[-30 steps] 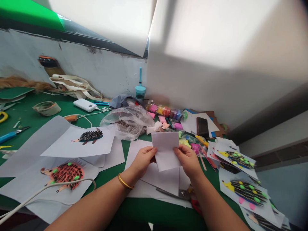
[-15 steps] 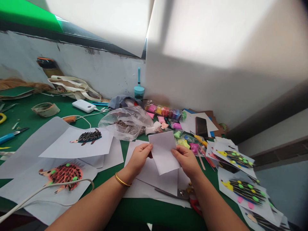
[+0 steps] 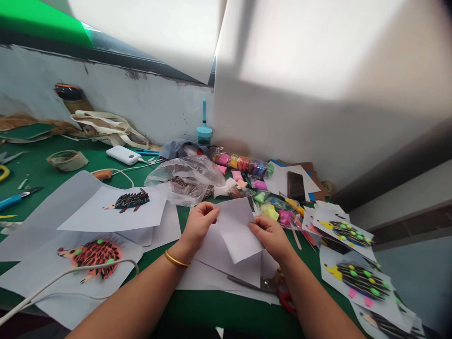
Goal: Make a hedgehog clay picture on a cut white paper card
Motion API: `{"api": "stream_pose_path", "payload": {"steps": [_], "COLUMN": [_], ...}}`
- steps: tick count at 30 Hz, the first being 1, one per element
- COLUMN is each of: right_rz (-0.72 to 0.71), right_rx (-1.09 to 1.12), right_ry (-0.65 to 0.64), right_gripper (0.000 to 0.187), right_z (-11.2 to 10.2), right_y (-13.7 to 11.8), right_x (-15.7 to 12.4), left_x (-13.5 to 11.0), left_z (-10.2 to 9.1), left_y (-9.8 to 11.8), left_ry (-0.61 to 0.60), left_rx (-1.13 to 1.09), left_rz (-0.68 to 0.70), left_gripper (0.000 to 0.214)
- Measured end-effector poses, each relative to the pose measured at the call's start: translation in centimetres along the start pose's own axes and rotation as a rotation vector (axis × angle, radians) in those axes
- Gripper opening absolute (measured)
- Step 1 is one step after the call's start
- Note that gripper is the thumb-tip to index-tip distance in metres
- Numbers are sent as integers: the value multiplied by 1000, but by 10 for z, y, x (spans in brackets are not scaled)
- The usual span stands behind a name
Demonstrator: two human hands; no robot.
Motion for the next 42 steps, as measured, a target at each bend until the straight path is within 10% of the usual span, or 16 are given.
{"api": "stream_pose_path", "payload": {"steps": [8, 14, 21, 28, 42], "right_rz": [-36, -120, -177, -196, -174], "right_rx": [-2, 13, 49, 147, 59], "right_ry": [43, 163, 213, 289, 86], "right_gripper": [33, 36, 31, 30, 34], "right_z": [-1, -5, -6, -6, -2], "right_y": [-1, 3, 7, 6, 9], "right_x": [0, 0, -1, 0, 11], "left_x": [-3, -21, -15, -22, -11], "left_z": [2, 26, 18, 28, 8], "left_y": [-1, -18, -15, -18, -4], "left_ry": [-3, -418, -205, -339, -44], "left_rx": [-129, -63, 159, 44, -14], "left_rz": [-93, -382, -257, -339, 8], "left_gripper": [34, 45, 36, 41, 34]}}
Point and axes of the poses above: each hand's wrist, its own x-axis towards the middle knuckle, its own z-axis out of the palm, y = z × x, the point moved 3 cm from there along x, towards the middle knuckle, and after that the axes turned 4 degrees about -x, right-handed, at the moved point
